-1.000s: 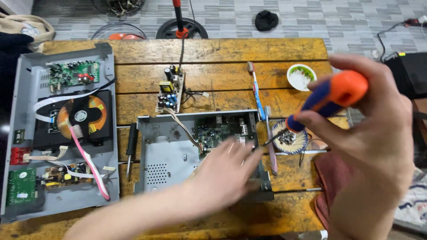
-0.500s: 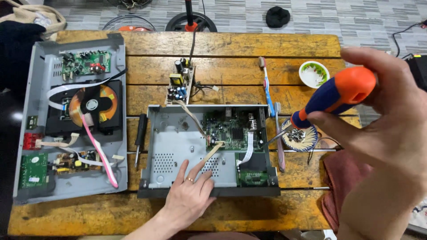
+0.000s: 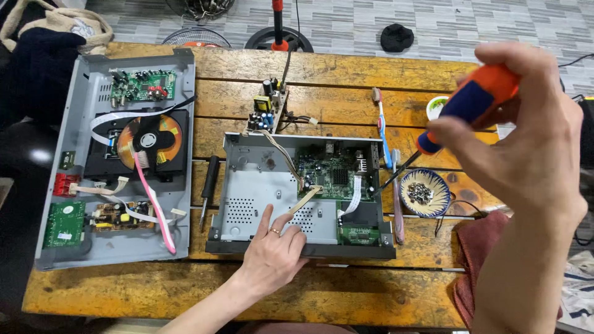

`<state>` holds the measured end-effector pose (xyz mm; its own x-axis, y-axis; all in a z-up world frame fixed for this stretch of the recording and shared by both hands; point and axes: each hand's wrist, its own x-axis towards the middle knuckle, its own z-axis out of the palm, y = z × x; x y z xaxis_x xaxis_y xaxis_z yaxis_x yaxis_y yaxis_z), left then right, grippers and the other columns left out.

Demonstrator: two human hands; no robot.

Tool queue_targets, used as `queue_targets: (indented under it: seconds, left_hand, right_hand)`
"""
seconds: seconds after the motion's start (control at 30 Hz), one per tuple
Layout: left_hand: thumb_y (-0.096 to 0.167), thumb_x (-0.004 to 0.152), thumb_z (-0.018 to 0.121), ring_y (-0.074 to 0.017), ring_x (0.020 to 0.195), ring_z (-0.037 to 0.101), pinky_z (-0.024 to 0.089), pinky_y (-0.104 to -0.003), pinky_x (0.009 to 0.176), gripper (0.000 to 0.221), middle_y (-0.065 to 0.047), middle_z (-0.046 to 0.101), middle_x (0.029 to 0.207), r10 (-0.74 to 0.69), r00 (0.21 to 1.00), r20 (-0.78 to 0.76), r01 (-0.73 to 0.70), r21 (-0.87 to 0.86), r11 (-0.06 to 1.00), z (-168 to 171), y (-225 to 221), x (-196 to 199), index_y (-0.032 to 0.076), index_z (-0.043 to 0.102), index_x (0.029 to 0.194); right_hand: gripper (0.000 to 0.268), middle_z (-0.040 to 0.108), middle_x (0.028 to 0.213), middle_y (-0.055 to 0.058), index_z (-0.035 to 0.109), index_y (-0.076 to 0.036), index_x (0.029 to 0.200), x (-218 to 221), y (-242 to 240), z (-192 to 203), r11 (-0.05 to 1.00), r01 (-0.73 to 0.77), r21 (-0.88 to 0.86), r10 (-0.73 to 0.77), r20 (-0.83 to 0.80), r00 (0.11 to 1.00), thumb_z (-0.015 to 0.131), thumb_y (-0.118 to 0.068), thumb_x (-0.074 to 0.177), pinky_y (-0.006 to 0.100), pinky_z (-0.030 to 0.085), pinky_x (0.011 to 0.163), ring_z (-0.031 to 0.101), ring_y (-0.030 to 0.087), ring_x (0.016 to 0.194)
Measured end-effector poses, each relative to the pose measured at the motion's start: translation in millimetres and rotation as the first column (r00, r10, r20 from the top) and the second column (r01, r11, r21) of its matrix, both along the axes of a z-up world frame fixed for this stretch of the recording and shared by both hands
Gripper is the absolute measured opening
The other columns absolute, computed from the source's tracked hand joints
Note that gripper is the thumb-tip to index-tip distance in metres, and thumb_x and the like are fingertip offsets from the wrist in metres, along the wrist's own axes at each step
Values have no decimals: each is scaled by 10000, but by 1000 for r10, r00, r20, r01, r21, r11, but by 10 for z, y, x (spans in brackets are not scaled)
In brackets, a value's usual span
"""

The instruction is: Unscrewing and removing a circuit board from an electronic device during a repair.

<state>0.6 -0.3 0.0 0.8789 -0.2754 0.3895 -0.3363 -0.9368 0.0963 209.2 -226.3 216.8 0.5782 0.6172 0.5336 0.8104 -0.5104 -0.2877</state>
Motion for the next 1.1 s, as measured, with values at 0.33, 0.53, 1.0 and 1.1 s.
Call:
queue_targets:
  seconds: [0.33,0.53,1.0,1.1]
  left_hand:
    - [408,997,512,-281,1074,673,195,-632,1184,461,-99,741,1157,-60,998,16,61,-442,895,799,-71,701,37,614,1251]
    - [345,1101,408,-262,1458,485,342,-428,1194,482,-93,476,1577,-463,886,29,323,-756,570,880,-322,1743,140,369,1535]
    - [530,818,676,-191,683,537,297,-348,640,388,31,567,730,-127,977,173,212,-684,698,1184,-648,1828,163,553,844]
    - [287,814,796,-280,741,595,390,-380,720,294,-30,625,796,-12,955,295,172,-524,834,1091,-755,1830,124,576,923]
  right_hand:
    - [466,608,1313,272,413,-16,1249,25,-104,33,874,-287,393,468,-517,716,597,45,824,449,692,1014,736,371,1162]
    - [269,556,1122,146,517,-53,1118,79,-28,-77,860,-209,464,399,-358,844,665,-146,914,292,522,969,586,204,1053]
    - [558,591,1072,273,461,222,1338,-101,-87,-29,961,-93,260,144,-182,973,718,25,883,338,570,845,639,284,903]
    - [938,627,1141,207,589,130,1270,-104,-85,-244,981,122,151,-137,98,986,1031,-491,724,331,476,724,550,217,770]
